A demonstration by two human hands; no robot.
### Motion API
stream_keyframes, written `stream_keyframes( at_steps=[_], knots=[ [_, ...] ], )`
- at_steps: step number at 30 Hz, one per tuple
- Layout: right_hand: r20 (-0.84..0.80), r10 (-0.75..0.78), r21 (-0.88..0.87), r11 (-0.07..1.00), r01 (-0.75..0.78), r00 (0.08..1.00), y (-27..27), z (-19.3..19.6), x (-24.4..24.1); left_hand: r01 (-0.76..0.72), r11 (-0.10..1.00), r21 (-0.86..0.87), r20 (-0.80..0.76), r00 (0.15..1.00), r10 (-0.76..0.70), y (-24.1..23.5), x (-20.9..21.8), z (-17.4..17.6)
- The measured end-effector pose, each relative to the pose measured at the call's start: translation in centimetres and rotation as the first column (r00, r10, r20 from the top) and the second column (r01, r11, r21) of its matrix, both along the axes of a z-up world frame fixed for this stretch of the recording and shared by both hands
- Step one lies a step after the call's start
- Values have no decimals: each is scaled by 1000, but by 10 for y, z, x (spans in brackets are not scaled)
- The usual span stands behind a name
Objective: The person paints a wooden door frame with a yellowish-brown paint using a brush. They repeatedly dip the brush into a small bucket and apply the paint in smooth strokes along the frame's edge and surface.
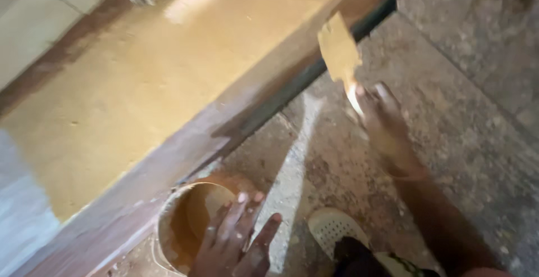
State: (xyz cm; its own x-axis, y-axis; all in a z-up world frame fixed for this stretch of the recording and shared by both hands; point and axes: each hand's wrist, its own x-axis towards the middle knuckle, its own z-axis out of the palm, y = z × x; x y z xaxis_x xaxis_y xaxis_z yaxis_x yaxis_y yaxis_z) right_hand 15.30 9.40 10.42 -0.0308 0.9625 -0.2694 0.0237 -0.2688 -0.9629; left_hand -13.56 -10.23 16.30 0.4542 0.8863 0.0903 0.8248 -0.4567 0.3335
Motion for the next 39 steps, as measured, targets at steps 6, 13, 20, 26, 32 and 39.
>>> stream_keyframes(
  at_steps=[6, 13, 20, 26, 32, 39],
  knots=[
    [343, 571, 132, 757, -640, 746, -7, 54, -20, 132, 975, 176, 10, 991, -136, -31, -89, 2],
    [873, -331, 187, -453, -872, 359, -25, 138, -94, 408, 853, 325, -380, 882, -277, -70, -165, -25],
    [862, -461, -481, -614, -626, -209, -88, 88, -232, 252, 929, 271, -455, 884, -107, -110, -192, -47],
    [928, -350, -340, -648, -682, -130, -111, 31, -241, 54, 989, 138, -335, 942, -5, -112, -202, -50],
    [880, -452, -418, -592, -689, -145, -87, 53, -217, -402, 915, -20, -271, 883, 382, -107, -184, -51],
    [881, -369, -430, -360, -828, -297, -43, 83, -132, -523, 497, -692, 370, 333, 867, -91, -158, -53]
  ],
)
